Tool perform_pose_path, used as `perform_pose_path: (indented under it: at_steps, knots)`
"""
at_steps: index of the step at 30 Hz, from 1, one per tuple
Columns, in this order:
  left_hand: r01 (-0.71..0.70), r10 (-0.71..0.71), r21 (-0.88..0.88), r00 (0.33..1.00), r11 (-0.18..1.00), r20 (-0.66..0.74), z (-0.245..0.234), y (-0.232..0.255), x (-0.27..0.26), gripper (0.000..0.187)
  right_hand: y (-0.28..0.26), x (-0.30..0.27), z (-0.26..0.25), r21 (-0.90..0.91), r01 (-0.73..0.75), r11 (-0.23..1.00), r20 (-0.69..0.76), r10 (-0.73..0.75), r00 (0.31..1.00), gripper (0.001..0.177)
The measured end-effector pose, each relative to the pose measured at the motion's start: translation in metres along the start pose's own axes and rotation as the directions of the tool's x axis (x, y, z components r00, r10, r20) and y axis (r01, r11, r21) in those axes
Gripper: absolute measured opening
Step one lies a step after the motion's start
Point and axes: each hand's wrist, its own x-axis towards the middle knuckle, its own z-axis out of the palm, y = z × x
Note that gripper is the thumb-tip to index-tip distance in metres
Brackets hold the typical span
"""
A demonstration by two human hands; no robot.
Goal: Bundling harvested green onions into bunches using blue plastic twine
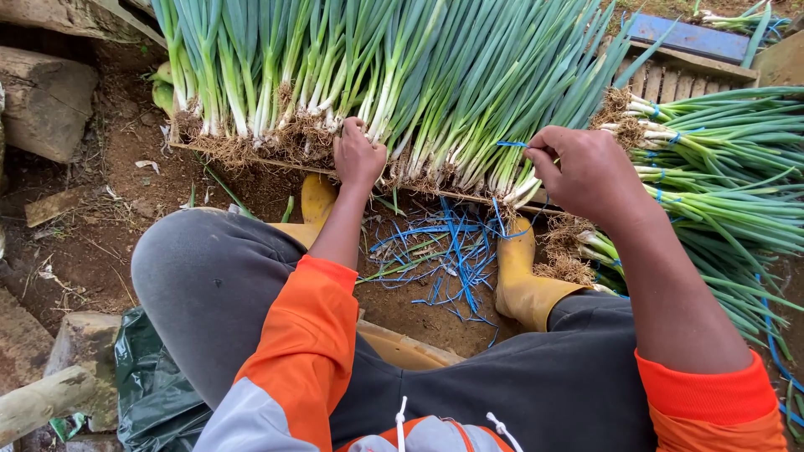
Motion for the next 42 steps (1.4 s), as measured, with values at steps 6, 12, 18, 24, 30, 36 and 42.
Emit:
perform_pose_path:
  at_steps: [6,12,18,24,30,36,42]
  knots:
    - [0.181,-0.162,-0.15,0.978,0.972,0.132,-0.033,0.032,0.008,0.073,0.005,0.002,0.001,0.016,-0.003,1.0,-0.002,0.003,1.0,0.012]
    - [0.306,-0.2,-0.259,0.909,0.916,0.366,-0.031,0.02,0.029,0.068,0.004,0.002,0.001,0.026,-0.01,1.0,-0.002,0.01,1.0,0.012]
    - [0.384,-0.211,-0.279,0.843,0.88,0.495,-0.044,0.023,0.016,0.07,0.0,0.005,0.0,0.023,0.002,1.0,-0.013,-0.001,1.0,0.012]
    - [0.504,-0.235,-0.479,0.825,0.719,0.514,-0.022,0.016,0.018,0.087,0.0,0.006,0.001,0.049,0.032,0.998,-0.017,-0.031,0.999,0.011]
    - [0.43,-0.272,-0.415,0.881,0.802,0.388,-0.053,0.061,-0.014,0.084,-0.001,0.01,0.011,0.39,-0.055,0.919,0.047,0.04,0.998,0.013]
    - [0.469,-0.194,-0.657,0.872,0.589,0.449,-0.073,0.101,-0.073,0.073,-0.009,0.018,0.026,0.633,-0.207,0.746,0.135,0.156,0.978,0.021]
    - [0.283,0.067,-0.832,0.932,0.477,0.355,-0.073,0.144,-0.153,0.044,-0.007,0.028,0.042,0.454,-0.287,0.844,0.076,0.285,0.956,0.041]
